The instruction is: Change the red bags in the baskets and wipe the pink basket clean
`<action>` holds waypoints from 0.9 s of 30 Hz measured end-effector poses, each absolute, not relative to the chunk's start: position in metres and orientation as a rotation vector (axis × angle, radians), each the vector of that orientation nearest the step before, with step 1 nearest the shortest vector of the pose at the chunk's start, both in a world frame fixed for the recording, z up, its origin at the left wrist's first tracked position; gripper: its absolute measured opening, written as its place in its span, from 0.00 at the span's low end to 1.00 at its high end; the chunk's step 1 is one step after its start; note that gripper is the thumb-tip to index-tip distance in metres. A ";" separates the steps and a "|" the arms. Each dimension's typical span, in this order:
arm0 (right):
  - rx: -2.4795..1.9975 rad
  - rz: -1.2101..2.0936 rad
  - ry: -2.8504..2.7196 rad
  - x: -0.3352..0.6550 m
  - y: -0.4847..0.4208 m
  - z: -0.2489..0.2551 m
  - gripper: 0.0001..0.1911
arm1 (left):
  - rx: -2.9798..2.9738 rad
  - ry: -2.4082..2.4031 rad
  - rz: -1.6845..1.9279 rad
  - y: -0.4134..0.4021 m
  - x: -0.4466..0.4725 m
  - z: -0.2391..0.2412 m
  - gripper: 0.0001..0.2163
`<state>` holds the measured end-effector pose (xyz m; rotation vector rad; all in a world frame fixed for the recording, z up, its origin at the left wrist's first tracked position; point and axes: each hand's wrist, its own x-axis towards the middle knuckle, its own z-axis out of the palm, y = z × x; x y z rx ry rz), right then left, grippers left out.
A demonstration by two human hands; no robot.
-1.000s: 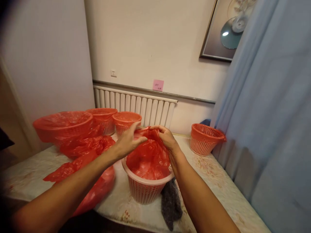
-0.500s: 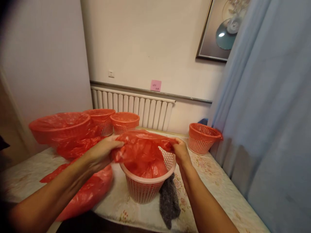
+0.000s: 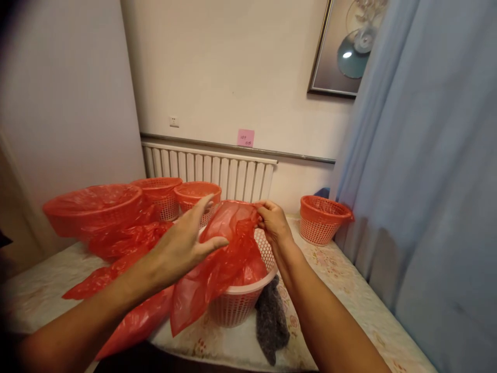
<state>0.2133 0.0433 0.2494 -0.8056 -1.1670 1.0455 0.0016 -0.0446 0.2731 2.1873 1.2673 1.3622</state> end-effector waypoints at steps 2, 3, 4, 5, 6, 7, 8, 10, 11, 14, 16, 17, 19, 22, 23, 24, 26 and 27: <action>-0.903 0.876 -1.315 0.215 0.044 0.250 0.09 | 2.337 1.364 1.238 -0.026 0.010 0.268 0.32; -0.973 0.741 -1.402 0.219 0.045 0.249 0.08 | 2.353 1.427 1.153 -0.014 0.012 0.264 0.25; -1.056 0.569 -1.496 0.225 0.046 0.248 0.08 | 2.331 1.471 1.062 -0.001 0.011 0.260 0.18; -1.143 0.378 -1.592 0.231 0.047 0.246 0.09 | 2.246 1.522 1.041 0.011 0.010 0.257 0.13; -1.226 0.188 -1.679 0.239 0.048 0.244 0.11 | 2.166 1.542 1.044 0.023 0.008 0.254 0.11; -1.300 0.024 -1.747 0.246 0.050 0.242 0.12 | 2.111 1.545 1.027 0.031 0.005 0.252 0.08; -1.360 -0.093 -1.793 0.254 0.051 0.239 0.13 | 2.034 1.513 1.005 0.037 0.002 0.251 0.09; -1.425 -0.156 -1.827 0.265 0.054 0.235 0.12 | 1.904 1.398 0.941 0.036 -0.002 0.251 0.16; -1.427 -0.106 -1.812 0.270 0.056 0.233 0.11 | 1.870 1.346 0.926 0.031 -0.003 0.252 0.19; -1.346 0.223 -1.637 0.274 0.063 0.232 0.10 | 1.995 1.302 0.972 0.003 -0.005 0.249 0.25; -1.271 0.451 -1.479 0.271 0.066 0.235 0.09 | 2.163 1.256 0.967 -0.016 -0.004 0.243 0.27; -1.230 0.544 -1.413 0.268 0.067 0.238 0.08 | 2.228 1.219 0.945 -0.023 -0.003 0.240 0.26; -1.127 0.708 -1.308 0.262 0.068 0.243 0.07 | 2.317 1.180 0.907 -0.029 0.000 0.233 0.17; -0.921 0.880 -1.174 0.252 0.064 0.249 0.14 | 2.243 1.190 0.943 -0.021 0.004 0.229 0.06; -0.871 0.885 -1.137 0.250 0.061 0.250 0.17 | 2.129 1.160 0.990 -0.016 0.004 0.229 0.07; -0.848 0.859 -1.107 0.247 0.057 0.250 0.20 | 1.972 1.109 1.044 -0.011 0.003 0.230 0.07; -0.882 0.746 -1.116 0.243 0.046 0.248 0.19 | 1.622 0.977 1.125 -0.005 0.000 0.233 0.07; -0.931 0.678 -1.177 0.241 0.041 0.246 0.17 | 1.482 0.924 1.144 -0.004 -0.001 0.235 0.07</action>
